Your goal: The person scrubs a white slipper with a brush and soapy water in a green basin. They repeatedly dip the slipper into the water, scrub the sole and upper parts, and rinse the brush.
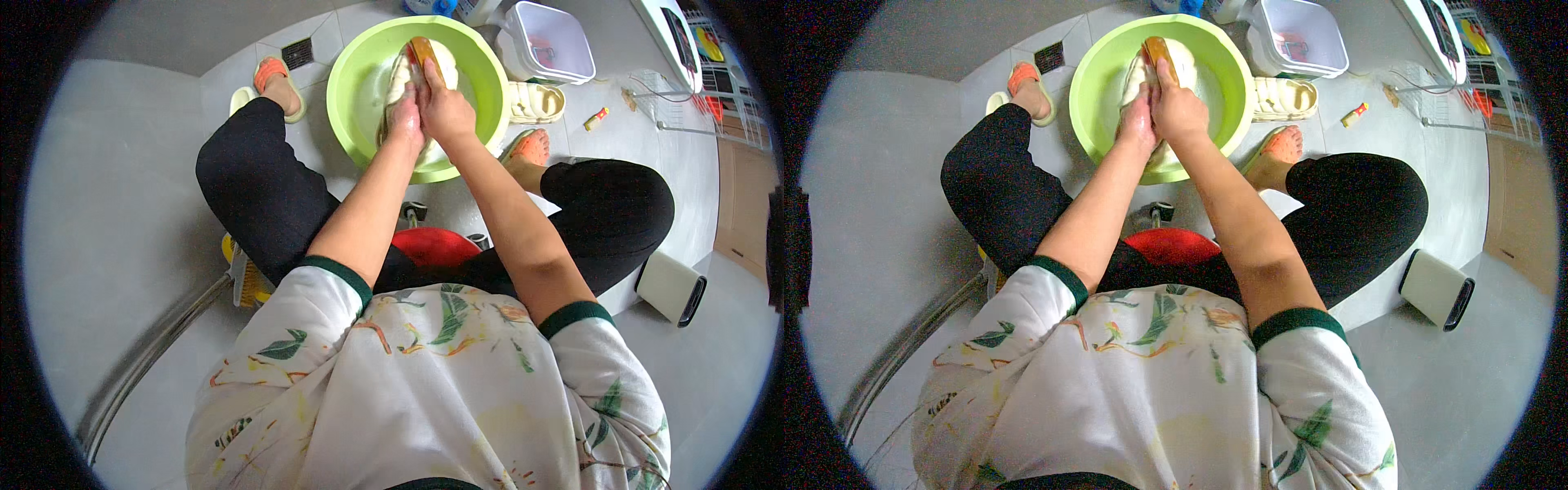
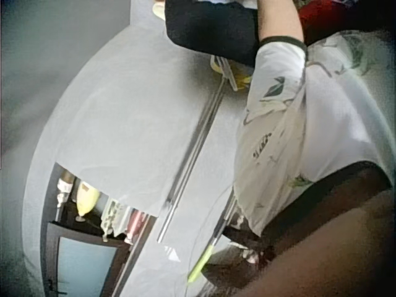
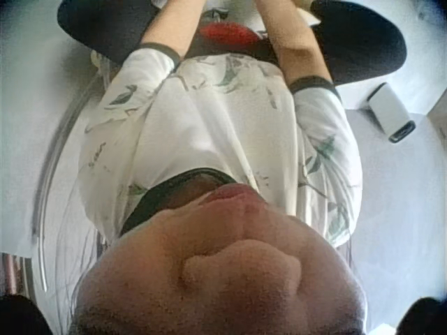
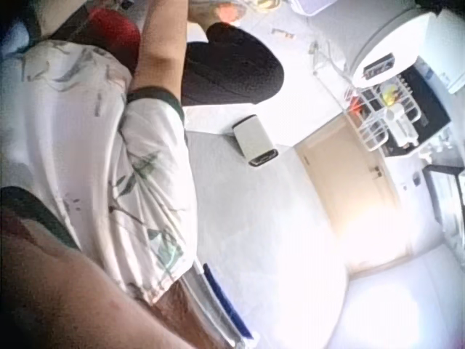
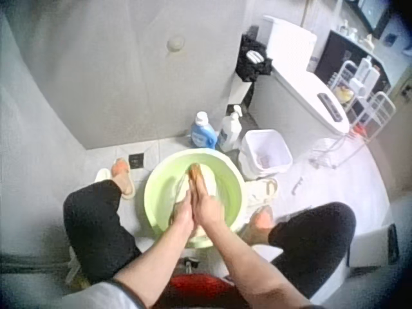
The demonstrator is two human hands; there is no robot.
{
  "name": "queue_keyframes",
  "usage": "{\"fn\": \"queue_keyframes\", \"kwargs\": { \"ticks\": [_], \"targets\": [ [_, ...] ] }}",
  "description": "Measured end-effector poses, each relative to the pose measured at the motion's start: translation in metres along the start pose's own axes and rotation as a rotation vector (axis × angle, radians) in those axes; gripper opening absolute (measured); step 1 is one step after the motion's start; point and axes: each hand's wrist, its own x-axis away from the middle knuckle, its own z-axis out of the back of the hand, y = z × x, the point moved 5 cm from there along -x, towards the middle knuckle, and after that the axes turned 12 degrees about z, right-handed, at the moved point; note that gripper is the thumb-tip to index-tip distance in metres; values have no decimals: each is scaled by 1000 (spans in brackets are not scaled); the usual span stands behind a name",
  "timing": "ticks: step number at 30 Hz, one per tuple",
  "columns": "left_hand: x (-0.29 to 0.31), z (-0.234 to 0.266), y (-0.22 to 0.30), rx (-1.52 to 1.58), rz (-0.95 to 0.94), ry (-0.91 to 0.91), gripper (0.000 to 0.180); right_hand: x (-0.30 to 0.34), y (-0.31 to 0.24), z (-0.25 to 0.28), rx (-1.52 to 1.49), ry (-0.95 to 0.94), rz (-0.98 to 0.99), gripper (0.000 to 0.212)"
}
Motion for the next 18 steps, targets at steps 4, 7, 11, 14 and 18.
{"fn": "queue_keyframes", "kwargs": {
  "ticks": [4, 7, 11, 14, 18],
  "targets": [
    [-5, 19, 17, 133, -66, -87, 44, 36, -22, -12, -36, -31, 112, 52],
    [19, -1, 13, 95, 45, -23, 45, 77, -10, -20, -58, -162, 76, 56],
    [11, -7, 1, -51, 13, -120, 51, 14, -2, -4, 48, -38, 69, 51],
    [3, 6, 2, 34, 30, -86, 47, 10, -9, 4, 107, -12, 116, 47],
    [7, 5, 16, -344, -11, 71, 43, 57, 7, 14, 172, -113, 192, 49]
  ]
}}
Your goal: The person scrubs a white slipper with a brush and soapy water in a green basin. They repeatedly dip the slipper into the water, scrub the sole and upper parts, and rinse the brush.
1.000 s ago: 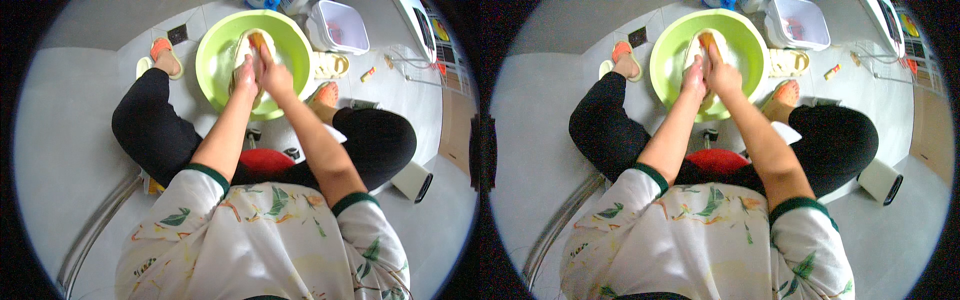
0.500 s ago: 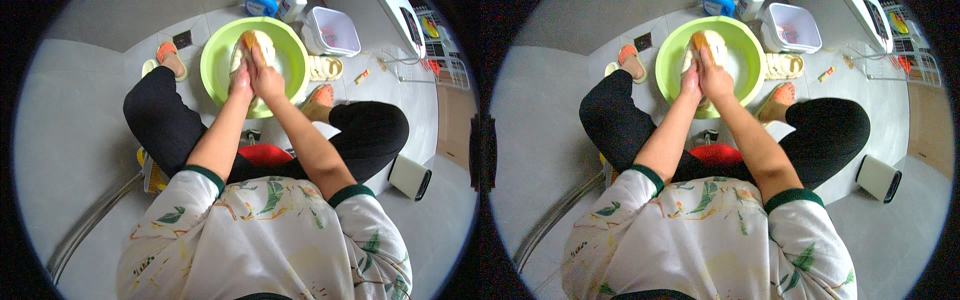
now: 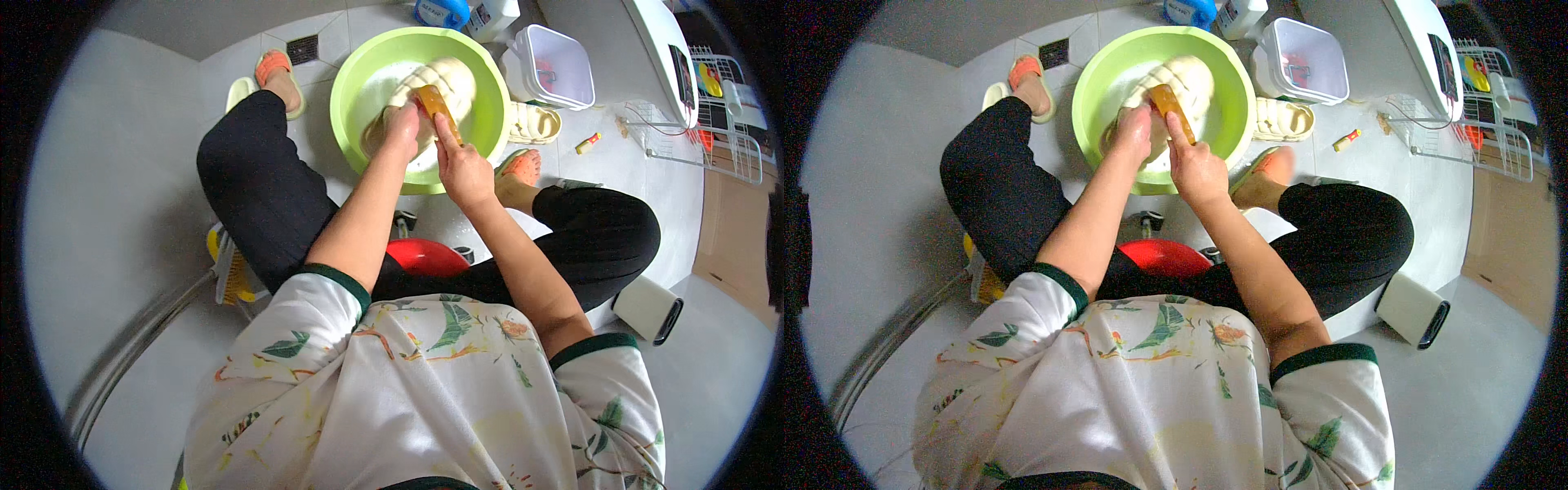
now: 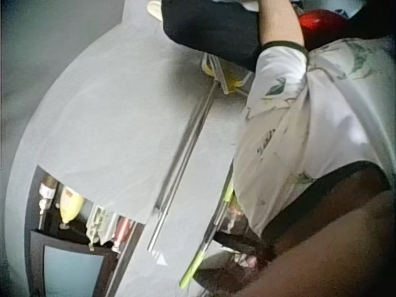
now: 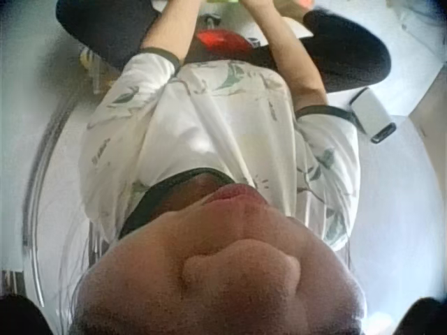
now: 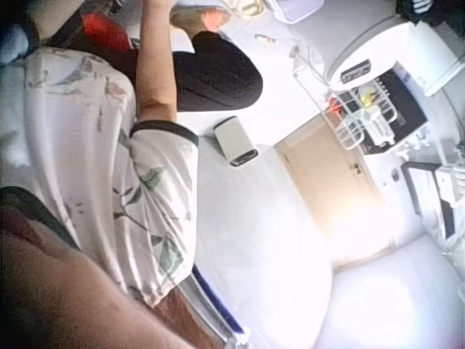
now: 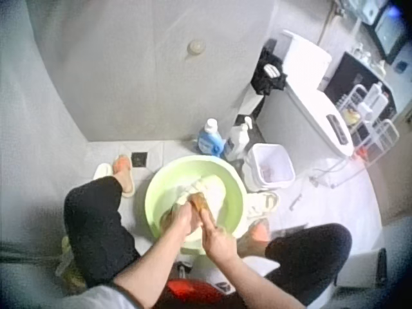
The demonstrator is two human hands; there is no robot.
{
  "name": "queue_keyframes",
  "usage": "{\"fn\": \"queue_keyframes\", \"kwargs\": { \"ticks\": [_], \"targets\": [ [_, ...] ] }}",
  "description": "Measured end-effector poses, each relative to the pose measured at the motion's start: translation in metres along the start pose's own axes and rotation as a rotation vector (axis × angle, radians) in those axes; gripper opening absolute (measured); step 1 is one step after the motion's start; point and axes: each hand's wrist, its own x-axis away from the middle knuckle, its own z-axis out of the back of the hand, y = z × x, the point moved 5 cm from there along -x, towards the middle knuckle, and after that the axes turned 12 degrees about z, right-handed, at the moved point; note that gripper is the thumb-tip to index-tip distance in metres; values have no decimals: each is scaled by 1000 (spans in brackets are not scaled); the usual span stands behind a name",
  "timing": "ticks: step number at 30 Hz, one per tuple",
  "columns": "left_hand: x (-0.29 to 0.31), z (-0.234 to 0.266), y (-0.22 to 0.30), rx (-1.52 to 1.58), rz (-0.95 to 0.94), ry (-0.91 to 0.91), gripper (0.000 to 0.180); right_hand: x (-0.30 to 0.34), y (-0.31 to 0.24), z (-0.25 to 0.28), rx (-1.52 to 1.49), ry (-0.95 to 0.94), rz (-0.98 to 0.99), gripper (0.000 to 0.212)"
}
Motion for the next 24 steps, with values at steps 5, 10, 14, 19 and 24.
{"fn": "queue_keyframes", "kwargs": {
  "ticks": [5, 10, 14, 19, 24],
  "targets": [
    [-35, 16, -11, 12, -2, 4, 40, -40, 8, -5, 68, -152, -38, 45],
    [-25, -6, -36, -245, 132, 192, 30, -82, 51, -18, 58, -102, -219, 46],
    [-6, -6, -12, -329, 60, 233, 30, -7, 11, 11, 27, -190, -112, 48],
    [-5, -15, -20, -519, -2, 338, 43, 6, 26, 1, 67, -132, -188, 48],
    [-13, -6, -11, -346, -10, 271, 49, -16, 25, 2, 50, -93, -146, 47]
  ]
}}
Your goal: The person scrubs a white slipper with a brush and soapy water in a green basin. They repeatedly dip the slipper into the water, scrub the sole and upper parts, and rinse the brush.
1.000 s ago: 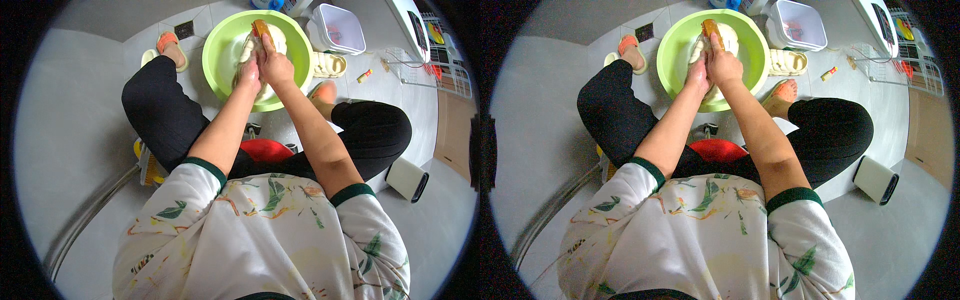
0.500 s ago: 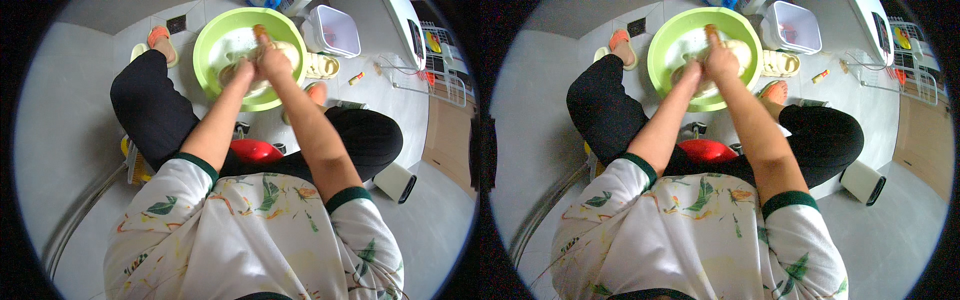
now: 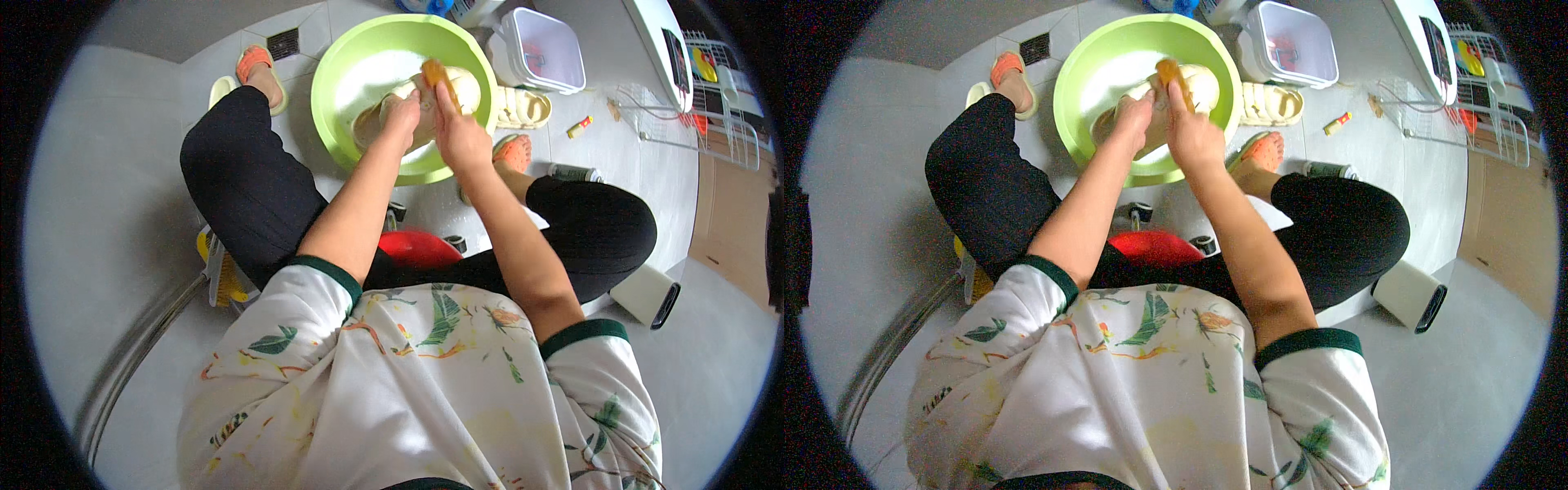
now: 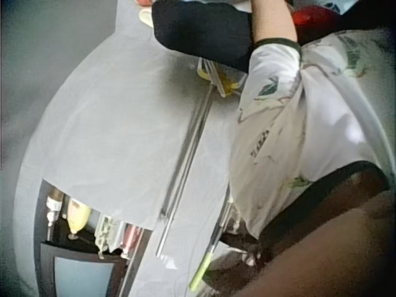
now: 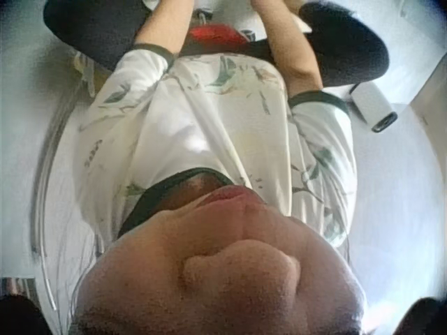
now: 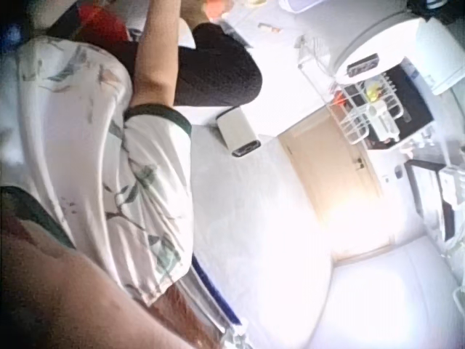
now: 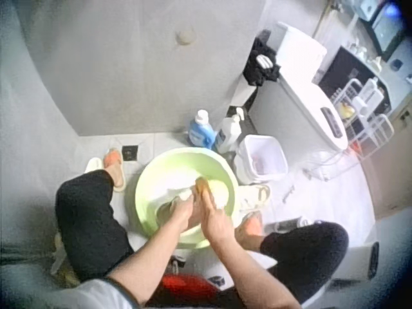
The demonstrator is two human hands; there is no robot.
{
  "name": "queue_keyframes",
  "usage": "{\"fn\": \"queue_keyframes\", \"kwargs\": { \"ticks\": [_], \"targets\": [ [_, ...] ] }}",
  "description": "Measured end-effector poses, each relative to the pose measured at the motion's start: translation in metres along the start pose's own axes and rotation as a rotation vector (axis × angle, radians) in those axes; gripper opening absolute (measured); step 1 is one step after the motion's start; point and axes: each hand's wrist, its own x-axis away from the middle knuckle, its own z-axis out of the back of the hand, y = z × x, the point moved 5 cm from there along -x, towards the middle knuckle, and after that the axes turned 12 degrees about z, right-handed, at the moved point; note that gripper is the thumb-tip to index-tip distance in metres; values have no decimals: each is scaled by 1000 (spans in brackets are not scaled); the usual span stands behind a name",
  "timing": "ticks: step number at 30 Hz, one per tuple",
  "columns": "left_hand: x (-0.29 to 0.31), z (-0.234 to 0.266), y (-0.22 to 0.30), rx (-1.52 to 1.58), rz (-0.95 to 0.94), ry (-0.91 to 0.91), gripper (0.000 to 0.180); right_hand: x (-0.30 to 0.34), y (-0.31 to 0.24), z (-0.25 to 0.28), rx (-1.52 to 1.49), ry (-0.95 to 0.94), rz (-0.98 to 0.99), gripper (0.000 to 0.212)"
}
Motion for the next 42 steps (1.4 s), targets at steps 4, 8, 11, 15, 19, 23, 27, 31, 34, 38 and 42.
{"fn": "queue_keyframes", "kwargs": {
  "ticks": [4, 8, 11, 15, 19, 23, 27, 31, 34, 38, 42],
  "targets": [
    [-4, 1, 2, 102, 33, 10, 40, 46, -6, -2, 34, -125, -26, 50],
    [-2, 2, 3, -115, -68, 72, 41, -6, 12, -7, 38, -59, 18, 47],
    [-1, 9, 12, 3, -22, 40, 38, -10, -2, -15, 37, -23, 10, 50],
    [0, -13, -3, -454, -77, 90, 43, -57, 32, -5, 43, -2, -91, 52],
    [13, -5, -3, -217, -56, 91, 43, -12, 28, -2, -31, -3, -48, 50],
    [-12, 7, -3, -9, -16, 134, 39, 31, -7, -9, -44, 72, 29, 49],
    [12, -5, 11, -112, -103, 92, 36, -34, 41, -1, -49, 52, -148, 49],
    [1, -4, 1, 69, -114, 24, 35, -22, 41, 1, -285, 177, -166, 49],
    [2, 1, -2, -41, -136, 117, 34, 16, 23, -3, -278, 168, -139, 51],
    [-17, -7, -19, 59, -141, 6, 39, -30, 62, 6, -379, 259, -274, 47],
    [7, 12, 13, 408, -124, -49, 37, -17, 18, 10, -502, 421, -106, 46]
  ]
}}
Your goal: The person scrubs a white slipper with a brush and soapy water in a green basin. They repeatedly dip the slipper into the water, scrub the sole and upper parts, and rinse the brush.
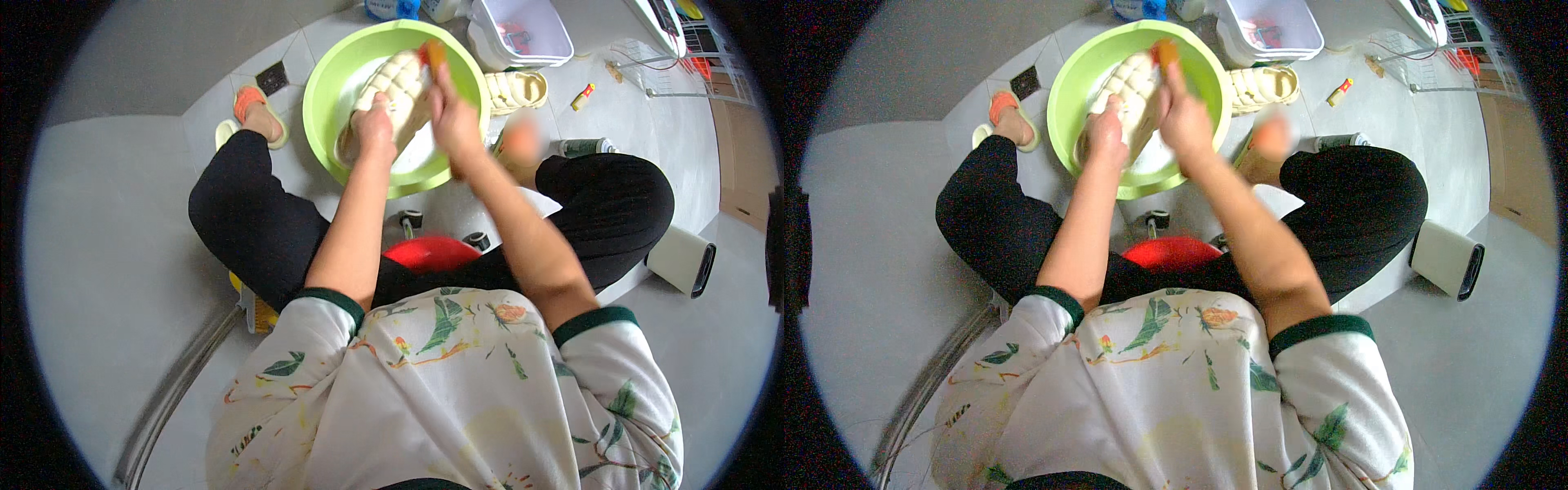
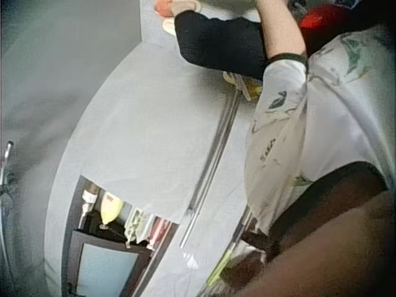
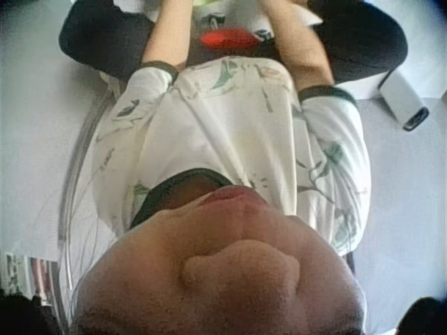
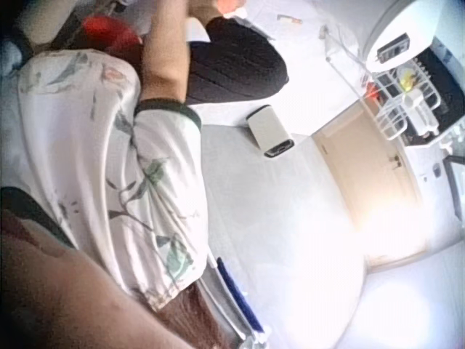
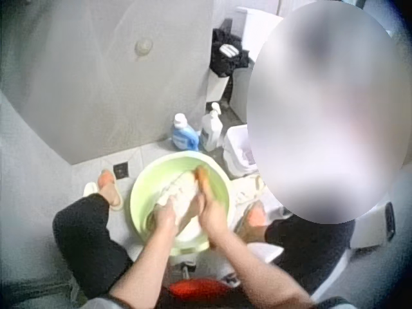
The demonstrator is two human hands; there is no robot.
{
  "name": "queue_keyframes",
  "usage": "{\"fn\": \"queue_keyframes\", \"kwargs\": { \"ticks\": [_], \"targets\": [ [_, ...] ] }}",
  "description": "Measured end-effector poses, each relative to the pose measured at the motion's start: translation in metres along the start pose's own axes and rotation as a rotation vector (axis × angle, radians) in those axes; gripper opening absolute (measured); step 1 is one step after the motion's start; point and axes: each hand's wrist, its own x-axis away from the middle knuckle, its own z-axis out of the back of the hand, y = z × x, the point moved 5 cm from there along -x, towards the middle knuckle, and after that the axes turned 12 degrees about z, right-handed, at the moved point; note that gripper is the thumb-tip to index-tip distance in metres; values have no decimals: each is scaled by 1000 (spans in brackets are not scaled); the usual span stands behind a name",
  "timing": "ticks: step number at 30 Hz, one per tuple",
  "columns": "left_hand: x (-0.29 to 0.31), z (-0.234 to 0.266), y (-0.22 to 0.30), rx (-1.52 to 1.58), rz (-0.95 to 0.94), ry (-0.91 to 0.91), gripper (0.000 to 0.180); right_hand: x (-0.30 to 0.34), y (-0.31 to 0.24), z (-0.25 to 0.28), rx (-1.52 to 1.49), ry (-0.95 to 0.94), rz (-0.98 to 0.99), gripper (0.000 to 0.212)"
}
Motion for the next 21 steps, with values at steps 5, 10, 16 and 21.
{"fn": "queue_keyframes", "kwargs": {
  "ticks": [5, 10, 16, 21],
  "targets": [
    [1, 10, 9, -69, 9, 28, 38, 32, -10, -17, -16, -92, -52, 52],
    [-1, 14, 13, 24, 45, -21, 38, -17, -26, -12, -30, -68, -91, 49],
    [2, 17, 17, 70, 56, -26, 37, 40, -21, -26, -91, -30, 14, 59],
    [12, 14, 22, 63, 61, -24, 38, -18, -26, -9, -98, -18, -158, 51]
  ]
}}
